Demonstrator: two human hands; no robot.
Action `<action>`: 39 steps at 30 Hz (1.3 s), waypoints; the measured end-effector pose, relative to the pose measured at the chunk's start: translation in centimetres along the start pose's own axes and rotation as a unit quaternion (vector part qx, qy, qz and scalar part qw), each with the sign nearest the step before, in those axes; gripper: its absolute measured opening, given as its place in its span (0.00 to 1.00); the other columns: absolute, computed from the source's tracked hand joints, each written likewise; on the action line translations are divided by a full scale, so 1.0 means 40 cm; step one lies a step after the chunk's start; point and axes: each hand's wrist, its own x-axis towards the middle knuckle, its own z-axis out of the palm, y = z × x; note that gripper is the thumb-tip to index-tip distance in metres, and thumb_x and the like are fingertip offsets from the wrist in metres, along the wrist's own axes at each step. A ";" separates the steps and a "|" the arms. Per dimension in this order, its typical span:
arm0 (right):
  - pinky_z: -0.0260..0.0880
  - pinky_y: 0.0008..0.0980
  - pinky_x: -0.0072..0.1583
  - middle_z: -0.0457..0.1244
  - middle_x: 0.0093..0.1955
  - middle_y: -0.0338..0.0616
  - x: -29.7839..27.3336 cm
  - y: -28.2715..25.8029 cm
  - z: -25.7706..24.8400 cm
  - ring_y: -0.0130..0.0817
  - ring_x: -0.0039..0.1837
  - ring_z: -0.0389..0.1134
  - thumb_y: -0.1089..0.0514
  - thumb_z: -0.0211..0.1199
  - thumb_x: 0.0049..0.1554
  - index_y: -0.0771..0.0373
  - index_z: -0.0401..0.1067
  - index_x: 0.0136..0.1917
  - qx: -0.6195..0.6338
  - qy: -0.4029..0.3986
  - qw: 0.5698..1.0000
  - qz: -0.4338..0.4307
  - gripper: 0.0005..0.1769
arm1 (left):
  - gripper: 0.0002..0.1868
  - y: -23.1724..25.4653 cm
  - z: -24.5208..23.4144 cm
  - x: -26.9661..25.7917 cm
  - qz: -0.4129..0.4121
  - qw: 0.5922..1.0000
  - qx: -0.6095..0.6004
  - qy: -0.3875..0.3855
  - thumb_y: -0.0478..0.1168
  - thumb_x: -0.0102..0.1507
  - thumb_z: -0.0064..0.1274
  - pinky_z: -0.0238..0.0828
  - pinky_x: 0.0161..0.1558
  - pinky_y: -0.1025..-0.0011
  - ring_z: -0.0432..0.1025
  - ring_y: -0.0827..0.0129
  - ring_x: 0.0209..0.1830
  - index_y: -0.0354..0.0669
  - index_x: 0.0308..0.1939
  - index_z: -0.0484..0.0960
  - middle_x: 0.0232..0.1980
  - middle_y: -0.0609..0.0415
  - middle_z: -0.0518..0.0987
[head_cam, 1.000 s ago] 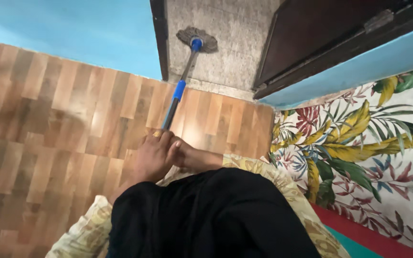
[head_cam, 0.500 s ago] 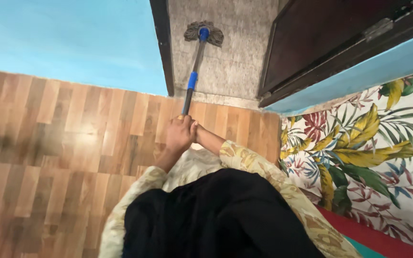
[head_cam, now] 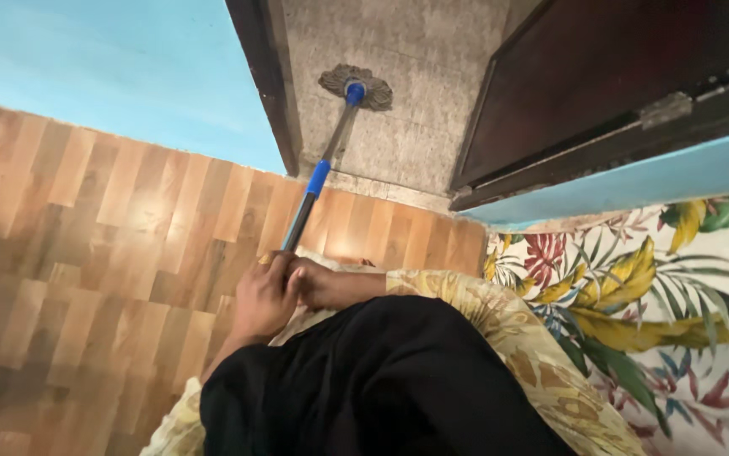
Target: The person cleans a bathroom floor and an adjacent room floor using a mop, dipping the mop into a bucket and moving the mop head back and forth across the tiled and wood-style flooring.
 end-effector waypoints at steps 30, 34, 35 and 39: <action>0.68 0.34 0.43 0.65 0.46 0.40 -0.045 -0.273 -0.353 0.32 0.45 0.67 0.61 0.57 0.60 0.59 0.69 0.53 -0.021 -0.068 0.997 -0.028 0.07 | 0.14 0.198 0.240 0.268 0.003 0.998 -0.039 0.048 0.47 0.66 0.53 0.70 0.46 0.52 0.73 0.43 0.44 0.41 0.48 0.81 0.44 0.42 0.80; 0.72 0.32 0.54 0.65 0.50 0.37 0.011 -0.342 -0.462 0.29 0.52 0.68 0.59 0.53 0.62 0.57 0.68 0.56 0.081 -0.017 0.996 -0.040 0.09 | 0.14 0.146 0.364 0.350 0.046 0.996 -0.023 0.075 0.48 0.67 0.53 0.71 0.46 0.52 0.73 0.42 0.44 0.41 0.46 0.80 0.43 0.42 0.79; 0.71 0.32 0.54 0.65 0.50 0.37 0.030 -0.364 -0.500 0.29 0.52 0.68 0.59 0.53 0.62 0.57 0.68 0.56 0.080 -0.009 0.995 -0.050 0.09 | 0.14 0.131 0.401 0.375 0.046 0.996 -0.024 0.076 0.48 0.67 0.53 0.71 0.46 0.52 0.73 0.42 0.44 0.41 0.46 0.80 0.43 0.42 0.79; 0.71 0.32 0.53 0.65 0.50 0.36 0.092 -0.431 -0.577 0.29 0.51 0.68 0.57 0.54 0.62 0.56 0.68 0.56 0.070 0.004 0.994 -0.085 0.09 | 0.14 0.072 0.529 0.470 0.071 0.995 -0.020 0.074 0.47 0.69 0.49 0.68 0.50 0.52 0.72 0.42 0.47 0.40 0.49 0.78 0.45 0.41 0.78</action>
